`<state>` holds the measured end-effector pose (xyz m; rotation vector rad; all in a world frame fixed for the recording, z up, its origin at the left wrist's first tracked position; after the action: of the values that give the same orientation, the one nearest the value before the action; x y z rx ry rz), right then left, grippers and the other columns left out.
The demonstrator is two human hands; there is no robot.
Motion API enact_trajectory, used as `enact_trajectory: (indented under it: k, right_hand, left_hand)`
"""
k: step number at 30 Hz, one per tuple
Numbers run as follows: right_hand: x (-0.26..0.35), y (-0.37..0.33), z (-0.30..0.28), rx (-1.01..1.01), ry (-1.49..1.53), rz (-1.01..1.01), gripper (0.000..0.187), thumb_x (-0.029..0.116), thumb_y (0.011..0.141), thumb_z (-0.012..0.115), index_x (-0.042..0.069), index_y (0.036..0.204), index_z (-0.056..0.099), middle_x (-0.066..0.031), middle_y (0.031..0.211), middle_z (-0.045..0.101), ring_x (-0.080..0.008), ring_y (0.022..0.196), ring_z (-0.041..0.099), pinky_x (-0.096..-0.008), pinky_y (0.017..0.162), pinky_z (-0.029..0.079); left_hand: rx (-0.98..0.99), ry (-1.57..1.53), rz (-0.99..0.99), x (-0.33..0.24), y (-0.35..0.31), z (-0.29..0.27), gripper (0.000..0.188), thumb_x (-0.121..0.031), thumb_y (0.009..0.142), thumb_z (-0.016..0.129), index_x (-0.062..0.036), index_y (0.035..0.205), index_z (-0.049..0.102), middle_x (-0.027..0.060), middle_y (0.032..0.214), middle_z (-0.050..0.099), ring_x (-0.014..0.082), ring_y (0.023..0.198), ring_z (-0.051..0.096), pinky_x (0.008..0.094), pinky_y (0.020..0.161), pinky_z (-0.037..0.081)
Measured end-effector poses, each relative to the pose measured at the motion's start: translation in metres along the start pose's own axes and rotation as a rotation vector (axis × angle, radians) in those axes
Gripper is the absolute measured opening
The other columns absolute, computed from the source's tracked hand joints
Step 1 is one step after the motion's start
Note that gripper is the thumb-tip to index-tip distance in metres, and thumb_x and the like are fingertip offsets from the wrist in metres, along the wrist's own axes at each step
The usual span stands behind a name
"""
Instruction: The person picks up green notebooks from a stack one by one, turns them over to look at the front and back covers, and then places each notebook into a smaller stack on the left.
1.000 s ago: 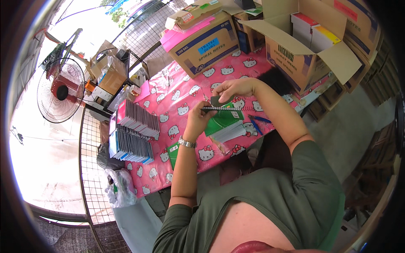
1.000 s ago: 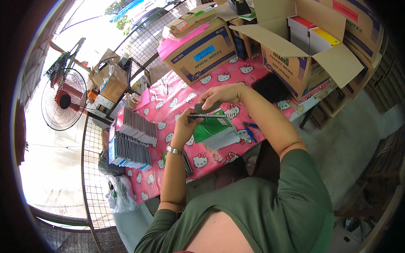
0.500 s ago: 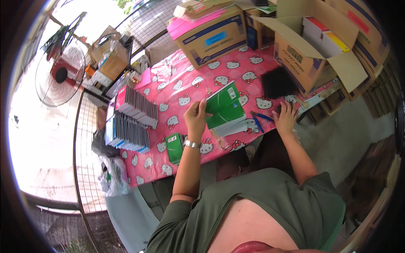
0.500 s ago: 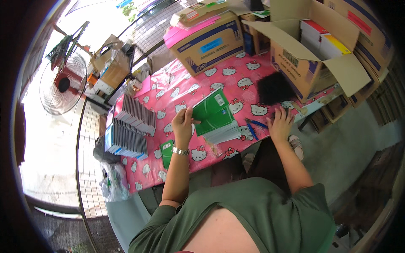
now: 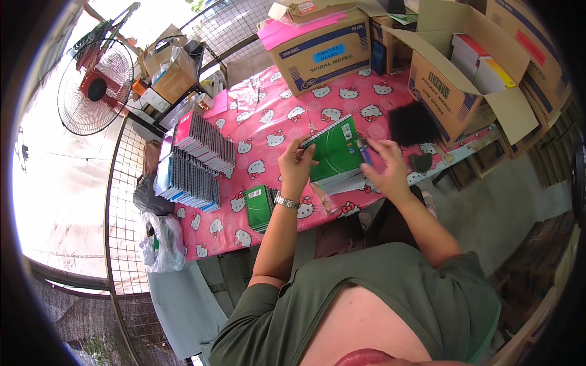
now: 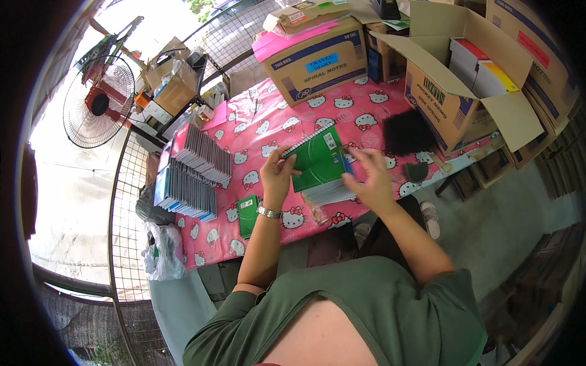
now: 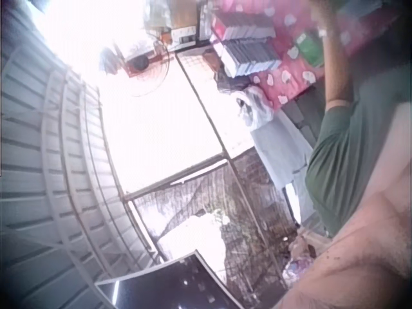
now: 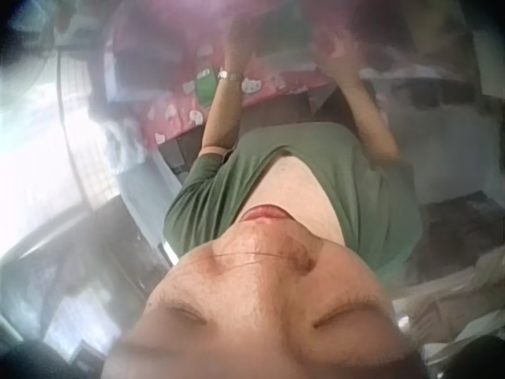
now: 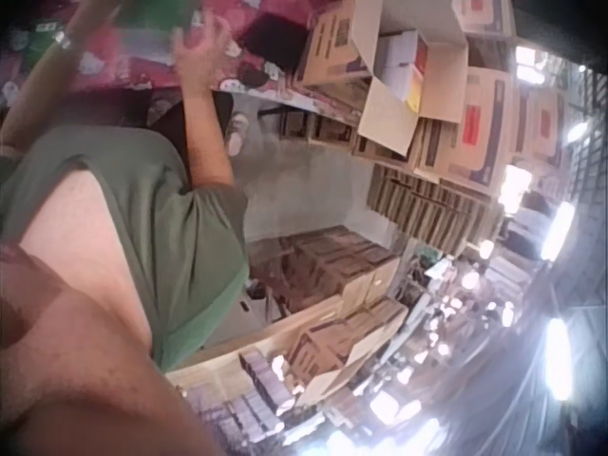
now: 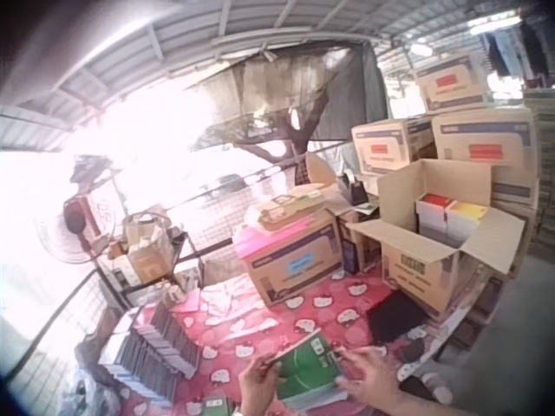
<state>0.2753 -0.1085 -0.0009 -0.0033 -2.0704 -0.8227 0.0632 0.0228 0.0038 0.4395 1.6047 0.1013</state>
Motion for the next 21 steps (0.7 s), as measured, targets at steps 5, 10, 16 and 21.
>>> enact_trajectory:
  k: [5,10,16,21]
  right_hand:
    - [0.068,0.018,0.031,0.202,0.01,-0.215,0.057,0.022,0.076,0.077,0.001,0.127,0.061,-0.0139,0.119,0.058,-0.0301,0.111,0.058,-0.0397,0.096,0.048]
    - [0.068,0.017,0.046,0.238,-0.138,-0.254,0.051,0.022,0.08,0.074,-0.003,0.123,0.062,-0.014,0.117,0.061,-0.0274,0.111,0.059,-0.0392,0.091,0.05]
    - [0.052,0.011,0.057,0.529,0.984,0.587,0.048,0.021,0.087,0.069,0.001,0.129,0.057,-0.0093,0.117,0.06,-0.0173,0.105,0.059,-0.0357,0.091,0.049]
    - [-0.028,0.012,0.0,0.092,0.01,0.104,0.055,0.019,0.08,0.073,0.007,0.129,0.055,-0.0155,0.121,0.06,-0.0305,0.113,0.059,-0.0417,0.095,0.048]
  left_hand:
    - [0.018,-0.079,-0.058,0.011,0.0,0.0,0.021,-0.001,0.092,0.065,0.0001,0.113,0.069,0.0067,0.087,0.072,0.0092,0.073,0.067,0.0249,0.059,0.057]
    - [-0.003,0.027,0.032,0.01,-0.003,-0.004,0.031,0.009,0.089,0.059,0.0006,0.117,0.068,0.0069,0.097,0.072,0.0113,0.078,0.068,0.0251,0.07,0.057]
    - [-0.092,0.343,0.304,-0.021,-0.013,-0.018,0.034,0.01,0.083,0.062,-0.0051,0.111,0.072,0.0092,0.095,0.072,0.0156,0.079,0.068,0.0285,0.072,0.054]
    - [-0.046,0.886,0.543,-0.106,-0.004,-0.082,0.018,0.0,0.078,0.061,-0.007,0.092,0.069,0.0091,0.092,0.069,0.0299,0.095,0.063,0.0422,0.088,0.047]
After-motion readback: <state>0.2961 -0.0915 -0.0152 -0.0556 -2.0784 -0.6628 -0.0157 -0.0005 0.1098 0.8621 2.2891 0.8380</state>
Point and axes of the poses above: each hand's wrist, its own y-axis towards the middle knuckle, its own z-axis out of the palm, x = y × z, the point moved 5 cm from there along y, towards the middle knuckle
